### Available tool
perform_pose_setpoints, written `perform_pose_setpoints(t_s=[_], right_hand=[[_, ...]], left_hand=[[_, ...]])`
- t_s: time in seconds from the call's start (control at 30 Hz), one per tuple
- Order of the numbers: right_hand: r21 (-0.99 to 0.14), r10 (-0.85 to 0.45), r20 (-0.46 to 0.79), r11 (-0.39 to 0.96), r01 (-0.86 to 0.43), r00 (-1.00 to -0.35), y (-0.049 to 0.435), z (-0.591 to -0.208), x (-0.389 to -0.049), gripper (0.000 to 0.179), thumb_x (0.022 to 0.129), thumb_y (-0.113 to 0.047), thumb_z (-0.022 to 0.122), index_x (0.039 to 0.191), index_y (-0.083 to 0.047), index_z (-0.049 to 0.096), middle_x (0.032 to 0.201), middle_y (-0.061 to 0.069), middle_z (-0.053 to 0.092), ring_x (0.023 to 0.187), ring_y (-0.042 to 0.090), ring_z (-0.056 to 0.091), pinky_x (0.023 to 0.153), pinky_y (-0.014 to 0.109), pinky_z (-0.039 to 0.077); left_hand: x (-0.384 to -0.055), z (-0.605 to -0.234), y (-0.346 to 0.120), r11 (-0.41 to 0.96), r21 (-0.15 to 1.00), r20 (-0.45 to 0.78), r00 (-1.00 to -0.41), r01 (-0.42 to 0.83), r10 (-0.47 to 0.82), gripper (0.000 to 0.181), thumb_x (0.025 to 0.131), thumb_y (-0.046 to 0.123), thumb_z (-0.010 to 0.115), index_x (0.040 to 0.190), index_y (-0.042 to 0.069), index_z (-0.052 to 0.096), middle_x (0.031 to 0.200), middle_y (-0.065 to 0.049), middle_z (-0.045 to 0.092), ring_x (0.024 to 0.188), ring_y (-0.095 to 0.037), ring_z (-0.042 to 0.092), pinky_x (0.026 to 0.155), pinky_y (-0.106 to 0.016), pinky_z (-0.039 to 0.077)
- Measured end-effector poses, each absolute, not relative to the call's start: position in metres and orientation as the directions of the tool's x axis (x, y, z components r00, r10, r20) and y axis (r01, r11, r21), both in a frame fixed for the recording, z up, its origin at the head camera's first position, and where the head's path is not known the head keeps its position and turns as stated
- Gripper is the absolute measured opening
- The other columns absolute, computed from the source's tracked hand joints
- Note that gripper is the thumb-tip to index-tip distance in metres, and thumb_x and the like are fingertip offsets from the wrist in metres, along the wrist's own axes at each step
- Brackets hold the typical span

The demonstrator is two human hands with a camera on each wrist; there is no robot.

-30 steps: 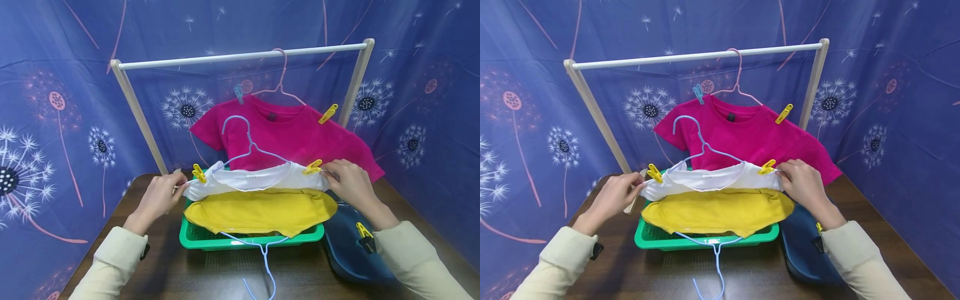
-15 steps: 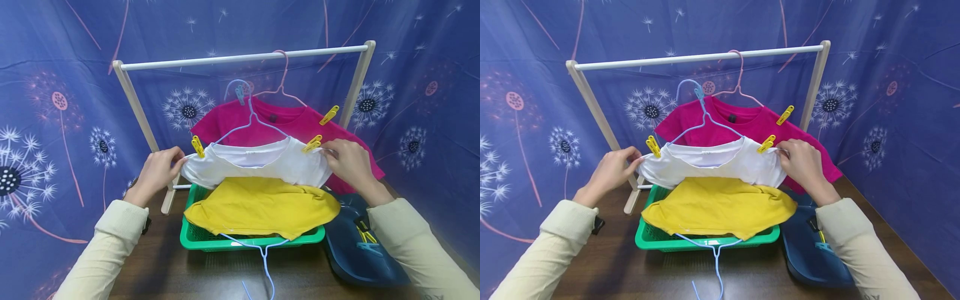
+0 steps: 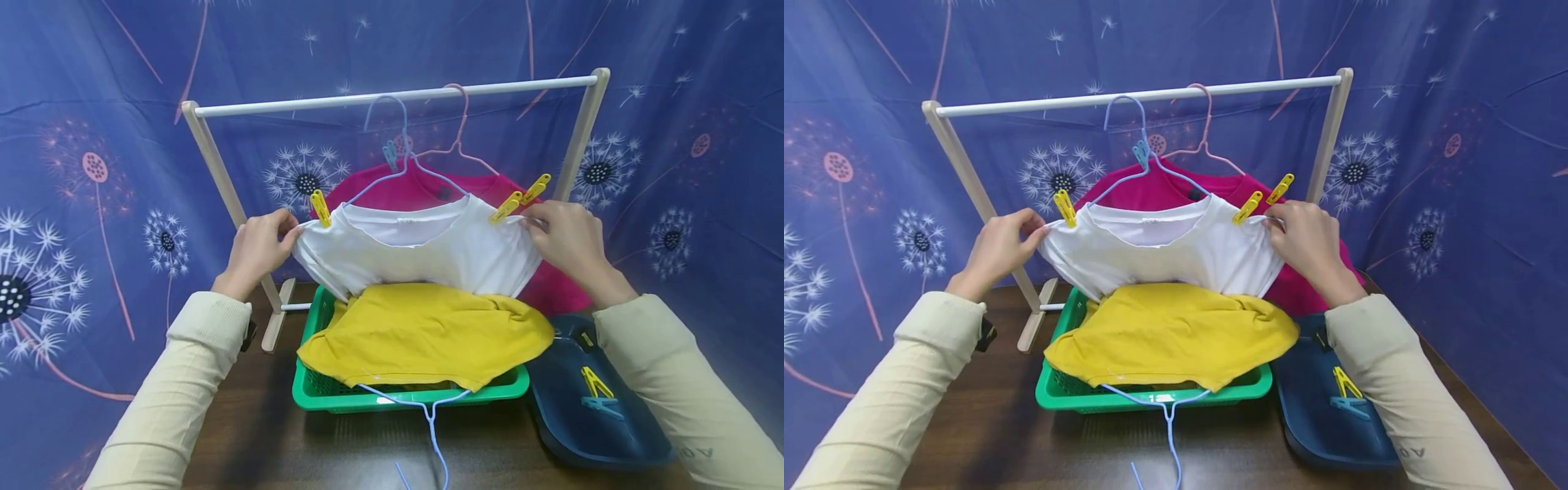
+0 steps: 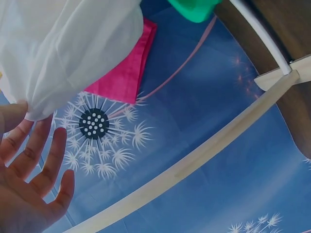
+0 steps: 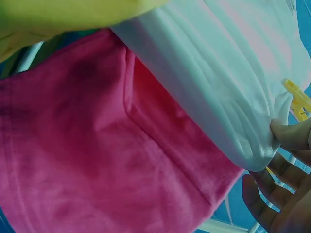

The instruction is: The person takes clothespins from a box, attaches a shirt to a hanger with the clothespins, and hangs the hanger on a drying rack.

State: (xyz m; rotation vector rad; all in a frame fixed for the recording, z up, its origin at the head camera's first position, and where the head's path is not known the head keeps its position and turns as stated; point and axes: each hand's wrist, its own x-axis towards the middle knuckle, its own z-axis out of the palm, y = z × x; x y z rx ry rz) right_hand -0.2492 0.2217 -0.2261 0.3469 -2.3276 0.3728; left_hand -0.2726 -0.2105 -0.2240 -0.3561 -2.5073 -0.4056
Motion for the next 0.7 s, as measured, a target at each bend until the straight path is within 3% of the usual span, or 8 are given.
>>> perform_pose_setpoints(t_s=[0.3,0.7], right_hand=[[-0.181,-0.115,0.710,0.924,-0.337,-0.695,0.218,-0.210,-0.255,0.021,0.085,-0.015,0.059,0.098,-0.003,0.070,0.080,0.020,0.067,0.062,0.030,0.055,0.045,0.031,0.036],[-0.229,-0.053,0.704,0.927,-0.298,-0.708,0.213,-0.197,-0.264,0.024,0.088,-0.019,0.055,0.100,-0.004,0.070,0.094,0.020,0.068,0.078,0.036,0.059,0.054,0.043,0.041]], left_hand=[[-0.283,-0.209,-0.205,0.926,0.249,0.599,-0.796,0.285,0.084,0.022,0.091,0.029,0.055,0.091,0.008,0.062,0.083,-0.012,0.066,0.074,-0.030,0.060,0.069,-0.046,0.041],[-0.293,-0.194,-0.198,0.928,0.294,0.648,-0.761,0.227,-0.019,0.027,0.092,0.031,0.051,0.097,0.007,0.063,0.081,-0.013,0.066,0.075,-0.032,0.057,0.078,-0.049,0.038]])
